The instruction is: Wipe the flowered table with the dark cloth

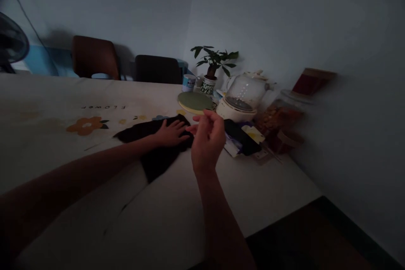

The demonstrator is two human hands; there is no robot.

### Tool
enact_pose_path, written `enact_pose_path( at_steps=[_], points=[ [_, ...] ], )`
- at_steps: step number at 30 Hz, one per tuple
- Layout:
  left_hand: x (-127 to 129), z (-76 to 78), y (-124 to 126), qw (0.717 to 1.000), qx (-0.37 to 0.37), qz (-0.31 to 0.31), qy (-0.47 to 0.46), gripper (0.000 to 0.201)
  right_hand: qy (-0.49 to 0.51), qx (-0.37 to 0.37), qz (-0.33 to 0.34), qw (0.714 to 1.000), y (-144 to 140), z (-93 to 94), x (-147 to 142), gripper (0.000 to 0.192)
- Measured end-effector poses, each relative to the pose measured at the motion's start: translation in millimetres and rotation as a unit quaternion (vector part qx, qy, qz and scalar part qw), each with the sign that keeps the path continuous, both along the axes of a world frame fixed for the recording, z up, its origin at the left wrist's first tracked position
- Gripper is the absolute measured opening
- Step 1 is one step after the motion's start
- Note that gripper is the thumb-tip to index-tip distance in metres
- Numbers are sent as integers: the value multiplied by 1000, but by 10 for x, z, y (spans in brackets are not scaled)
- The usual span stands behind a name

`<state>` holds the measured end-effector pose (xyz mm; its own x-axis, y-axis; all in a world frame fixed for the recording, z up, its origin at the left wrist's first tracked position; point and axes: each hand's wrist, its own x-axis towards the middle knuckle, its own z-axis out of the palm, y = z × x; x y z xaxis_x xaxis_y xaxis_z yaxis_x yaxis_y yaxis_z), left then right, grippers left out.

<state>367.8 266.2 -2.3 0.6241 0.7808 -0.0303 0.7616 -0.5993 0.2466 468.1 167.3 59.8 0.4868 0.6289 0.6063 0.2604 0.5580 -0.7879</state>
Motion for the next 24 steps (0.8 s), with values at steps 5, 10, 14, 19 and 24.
enact_pose_path(
  at_steps=[5, 10, 14, 19, 24],
  points=[
    [345, 56, -286, 995, -9, -94, -12, 67, -19, -3, -24, 1000, 39, -9, 52, 26],
    [266, 97, -589, 992, 13, -123, -24, 64, -17, -21, -32, 999, 74, -13, 95, 28],
    [-19, 98, -833, 989, 4, -145, -35, 65, -10, -49, -40, 998, 94, 1, 124, 29],
    [-660, 141, -1177, 989, -26, -134, -50, 68, -37, -107, -41, 993, 120, -12, 86, 36],
    [-1462, 119, -1517, 995, -26, -70, -66, 69, -83, -167, -33, 982, 23, 43, -40, 39]
  ],
)
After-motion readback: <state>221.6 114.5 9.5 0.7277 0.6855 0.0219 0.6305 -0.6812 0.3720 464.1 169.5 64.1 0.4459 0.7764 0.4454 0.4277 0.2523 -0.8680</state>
